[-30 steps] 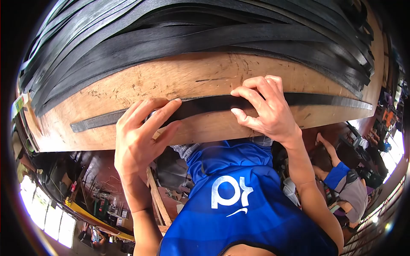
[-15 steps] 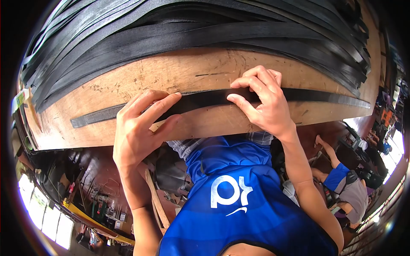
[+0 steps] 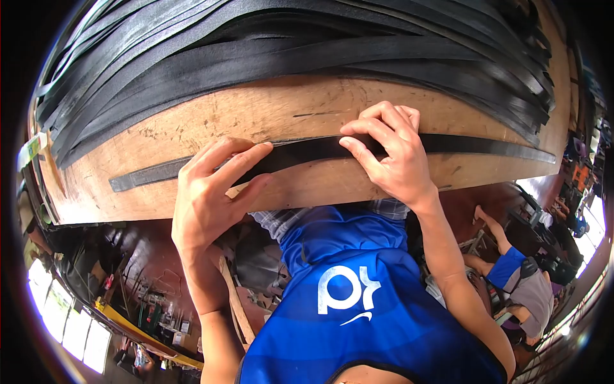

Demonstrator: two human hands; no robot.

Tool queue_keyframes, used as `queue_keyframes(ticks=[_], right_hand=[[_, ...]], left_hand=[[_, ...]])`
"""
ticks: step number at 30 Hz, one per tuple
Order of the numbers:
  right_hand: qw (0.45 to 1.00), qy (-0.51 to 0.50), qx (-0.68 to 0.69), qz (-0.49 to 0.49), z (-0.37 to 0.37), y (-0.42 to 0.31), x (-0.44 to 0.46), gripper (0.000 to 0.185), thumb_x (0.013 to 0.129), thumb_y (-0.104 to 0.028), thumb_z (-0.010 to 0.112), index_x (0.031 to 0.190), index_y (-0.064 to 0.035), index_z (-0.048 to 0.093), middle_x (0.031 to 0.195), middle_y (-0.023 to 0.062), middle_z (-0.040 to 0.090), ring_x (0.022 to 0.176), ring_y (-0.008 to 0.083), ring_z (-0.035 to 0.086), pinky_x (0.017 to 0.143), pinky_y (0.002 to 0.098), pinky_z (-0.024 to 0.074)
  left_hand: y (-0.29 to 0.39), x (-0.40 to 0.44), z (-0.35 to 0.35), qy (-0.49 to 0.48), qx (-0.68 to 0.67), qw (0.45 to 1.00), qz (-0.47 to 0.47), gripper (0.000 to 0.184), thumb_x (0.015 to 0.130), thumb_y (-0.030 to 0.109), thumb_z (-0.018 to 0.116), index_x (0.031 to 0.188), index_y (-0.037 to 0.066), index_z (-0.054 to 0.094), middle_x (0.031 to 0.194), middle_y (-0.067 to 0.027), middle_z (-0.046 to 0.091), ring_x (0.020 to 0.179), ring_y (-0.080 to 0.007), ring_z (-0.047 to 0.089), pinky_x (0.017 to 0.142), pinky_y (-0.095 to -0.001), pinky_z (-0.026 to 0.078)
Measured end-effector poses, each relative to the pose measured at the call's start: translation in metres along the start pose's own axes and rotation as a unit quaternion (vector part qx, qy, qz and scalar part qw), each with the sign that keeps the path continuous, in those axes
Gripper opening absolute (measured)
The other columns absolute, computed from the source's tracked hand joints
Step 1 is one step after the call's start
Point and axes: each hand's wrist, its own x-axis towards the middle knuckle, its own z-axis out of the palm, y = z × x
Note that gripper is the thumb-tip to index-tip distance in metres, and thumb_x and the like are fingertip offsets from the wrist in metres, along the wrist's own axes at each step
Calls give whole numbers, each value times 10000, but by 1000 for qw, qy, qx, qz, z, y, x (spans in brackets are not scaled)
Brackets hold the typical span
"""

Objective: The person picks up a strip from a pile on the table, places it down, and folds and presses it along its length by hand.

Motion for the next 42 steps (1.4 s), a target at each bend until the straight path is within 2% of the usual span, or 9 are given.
queue_keyframes(ticks=[4, 6, 10, 22, 42], right_hand=[[999, -2, 36, -34, 4, -1, -1, 195, 852, -190, 842, 1027, -150, 766, 1036, -3, 656, 934, 208, 598, 962, 405, 397], [995, -29, 54, -81, 6, -6, 1, 246, 838, -167, 845, 1070, -151, 764, 1112, -13, 663, 953, 200, 588, 963, 414, 404], [996, -38, 38, -75, 11, -7, -3, 252, 836, -143, 836, 1076, -151, 758, 1139, -36, 649, 981, 200, 573, 966, 421, 403], [994, -41, 37, -93, 16, -10, 0, 239, 819, -103, 818, 1046, -149, 762, 1129, -40, 654, 986, 209, 570, 961, 417, 398], [992, -33, 32, -113, 24, -15, 6, 234, 807, -111, 828, 1028, -143, 758, 1132, -40, 663, 991, 186, 590, 961, 411, 413]], left_hand=[[1, 1, 0, -6, 20, 1000, 1, 442, 756, 96, 880, 1187, 94, 781, 1036, -86, 729, 903, -296, 714, 785, -398, 596], [1, 1, 0, -7, 26, 1000, 3, 448, 750, 92, 879, 1187, 95, 780, 1036, -83, 728, 899, -293, 710, 783, -400, 595], [1, 2, 0, -12, 35, 999, 11, 461, 739, 87, 877, 1189, 96, 775, 1038, -77, 726, 885, -287, 699, 776, -403, 592], [0, 3, 1, -19, 38, 999, 13, 469, 730, 95, 877, 1187, 94, 771, 1029, -65, 724, 880, -279, 685, 769, -404, 590], [-1, 4, 3, -29, 60, 998, 13, 481, 751, 119, 874, 1213, 103, 740, 1047, -54, 704, 887, -273, 667, 770, -413, 572]])
